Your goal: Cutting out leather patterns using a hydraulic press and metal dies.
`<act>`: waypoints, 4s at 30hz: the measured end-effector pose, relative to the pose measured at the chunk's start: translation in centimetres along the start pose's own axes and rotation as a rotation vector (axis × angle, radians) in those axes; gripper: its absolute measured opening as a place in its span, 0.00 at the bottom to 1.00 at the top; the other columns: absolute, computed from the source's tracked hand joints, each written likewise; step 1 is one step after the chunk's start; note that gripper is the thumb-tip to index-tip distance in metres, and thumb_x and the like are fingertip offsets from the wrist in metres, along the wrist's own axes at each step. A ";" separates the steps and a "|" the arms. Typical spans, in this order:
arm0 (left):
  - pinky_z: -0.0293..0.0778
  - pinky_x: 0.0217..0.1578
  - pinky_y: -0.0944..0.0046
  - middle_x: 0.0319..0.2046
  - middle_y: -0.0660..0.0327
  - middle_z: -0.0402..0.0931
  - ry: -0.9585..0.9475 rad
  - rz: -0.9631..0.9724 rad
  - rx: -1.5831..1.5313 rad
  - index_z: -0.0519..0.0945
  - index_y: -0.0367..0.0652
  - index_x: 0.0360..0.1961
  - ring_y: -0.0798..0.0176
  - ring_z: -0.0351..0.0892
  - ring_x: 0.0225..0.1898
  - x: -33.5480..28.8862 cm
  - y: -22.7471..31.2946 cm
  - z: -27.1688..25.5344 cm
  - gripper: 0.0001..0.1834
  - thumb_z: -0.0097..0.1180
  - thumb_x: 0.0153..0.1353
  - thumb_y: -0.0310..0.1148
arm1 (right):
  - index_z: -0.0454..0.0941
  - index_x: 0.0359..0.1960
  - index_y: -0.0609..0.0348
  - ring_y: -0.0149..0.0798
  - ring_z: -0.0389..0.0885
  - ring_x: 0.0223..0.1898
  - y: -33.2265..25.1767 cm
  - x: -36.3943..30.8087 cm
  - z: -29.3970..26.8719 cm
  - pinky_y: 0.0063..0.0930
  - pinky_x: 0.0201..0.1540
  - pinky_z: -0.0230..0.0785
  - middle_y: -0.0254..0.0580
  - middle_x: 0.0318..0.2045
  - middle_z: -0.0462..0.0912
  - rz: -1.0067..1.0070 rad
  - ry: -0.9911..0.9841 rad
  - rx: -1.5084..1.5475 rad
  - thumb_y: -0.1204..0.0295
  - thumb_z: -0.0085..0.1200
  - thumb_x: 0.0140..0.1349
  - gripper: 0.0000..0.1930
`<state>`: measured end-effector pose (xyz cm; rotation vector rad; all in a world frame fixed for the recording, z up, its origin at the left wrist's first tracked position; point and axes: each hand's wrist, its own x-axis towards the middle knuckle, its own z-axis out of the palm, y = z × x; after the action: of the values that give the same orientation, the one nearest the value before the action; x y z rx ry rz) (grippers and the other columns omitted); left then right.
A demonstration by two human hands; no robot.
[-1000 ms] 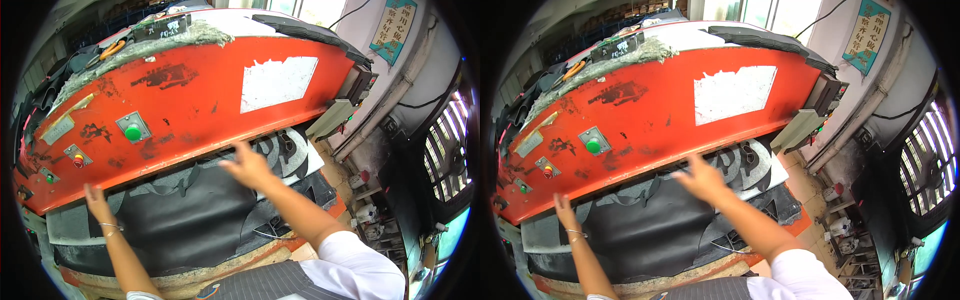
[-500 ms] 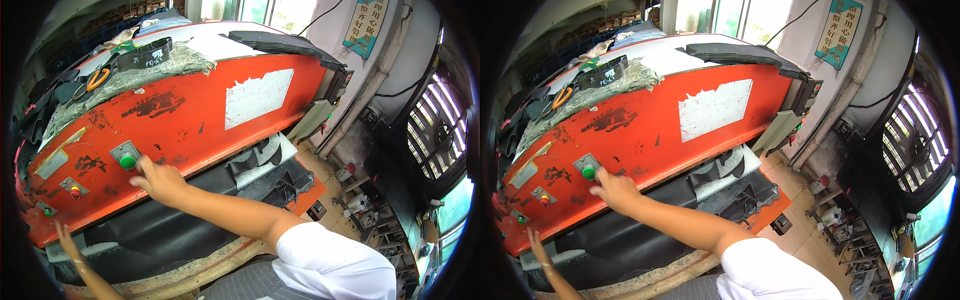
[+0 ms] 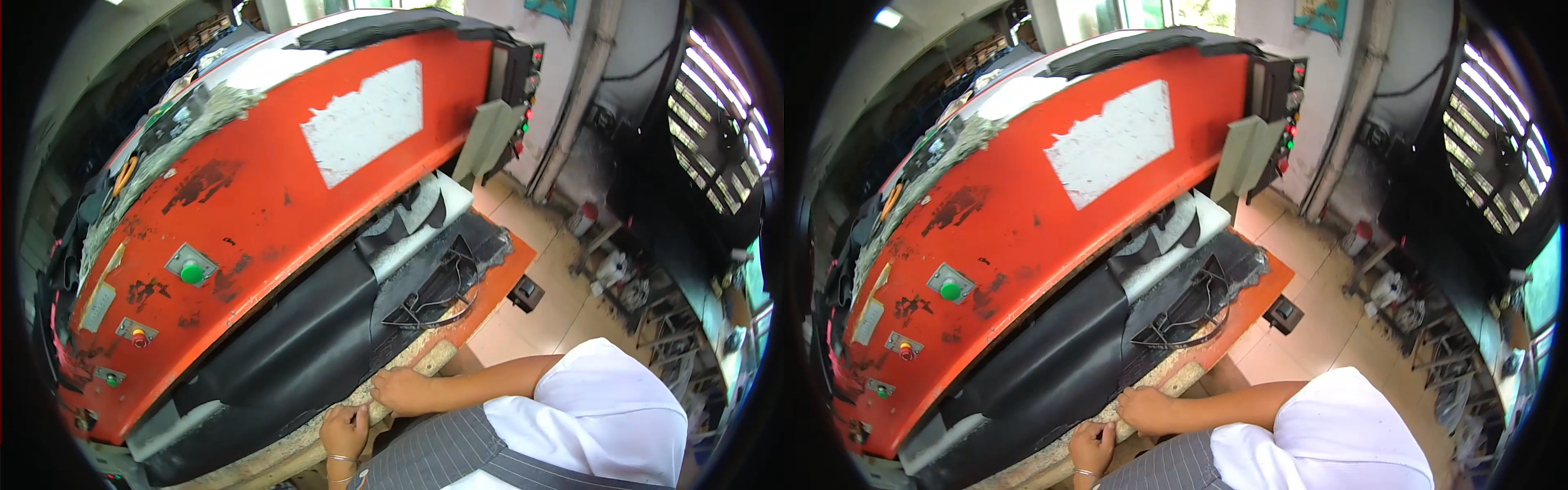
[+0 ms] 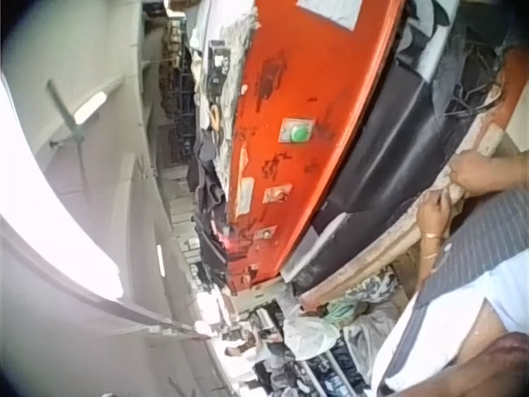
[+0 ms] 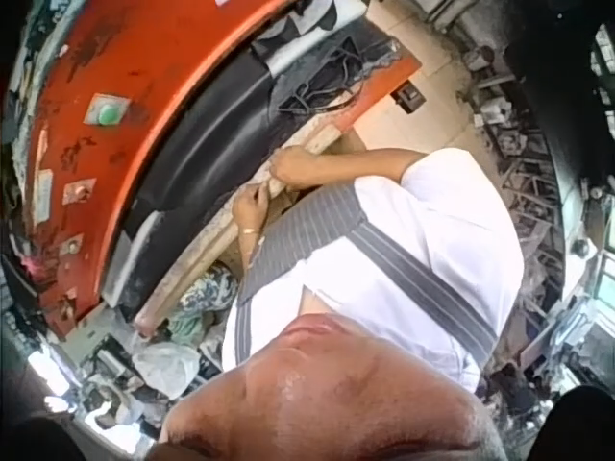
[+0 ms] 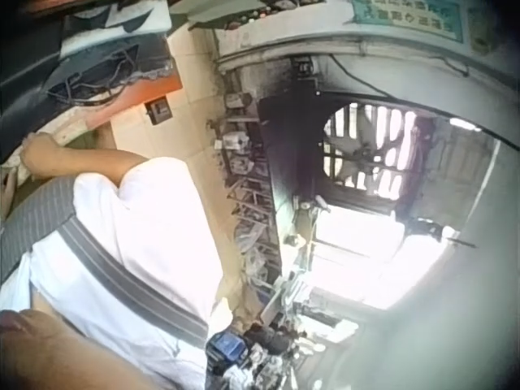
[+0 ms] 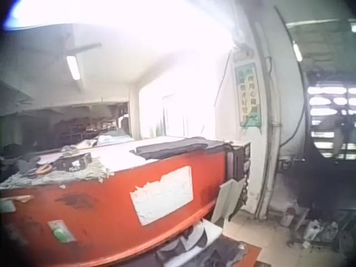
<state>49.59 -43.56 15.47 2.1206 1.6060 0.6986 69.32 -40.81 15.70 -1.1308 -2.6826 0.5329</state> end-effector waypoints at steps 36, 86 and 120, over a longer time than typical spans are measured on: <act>0.63 0.39 0.57 0.26 0.64 0.71 0.010 0.465 0.032 0.84 0.49 0.41 0.58 0.71 0.33 22.5 7.7 17.2 0.19 0.67 0.48 0.43 | 0.66 0.51 0.57 0.57 0.84 0.30 32.1 -1.7 -6.8 0.50 0.31 0.74 0.56 0.27 0.82 0.833 0.520 -0.157 0.51 0.51 0.60 0.26; 0.63 0.46 0.56 0.34 0.63 0.76 -0.084 0.313 0.097 0.83 0.46 0.33 0.56 0.71 0.41 14.0 1.6 7.4 0.23 0.72 0.39 0.49 | 0.71 0.57 0.49 0.53 0.75 0.46 32.6 1.0 -7.9 0.42 0.49 0.69 0.47 0.43 0.76 0.453 0.532 -0.098 0.65 0.59 0.58 0.24; 0.45 0.68 0.58 0.72 0.47 0.47 1.171 -0.316 -0.247 0.47 0.34 0.72 0.54 0.49 0.71 11.3 -39.0 -32.8 0.42 0.53 0.65 0.42 | 0.69 0.47 0.58 0.51 0.81 0.35 1.3 30.7 -10.6 0.42 0.38 0.73 0.49 0.35 0.80 -0.228 0.875 0.276 0.59 0.60 0.59 0.21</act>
<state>2.37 -21.98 20.88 1.1926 2.1048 2.1019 52.03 -15.22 25.78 -0.7227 -1.8688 0.2612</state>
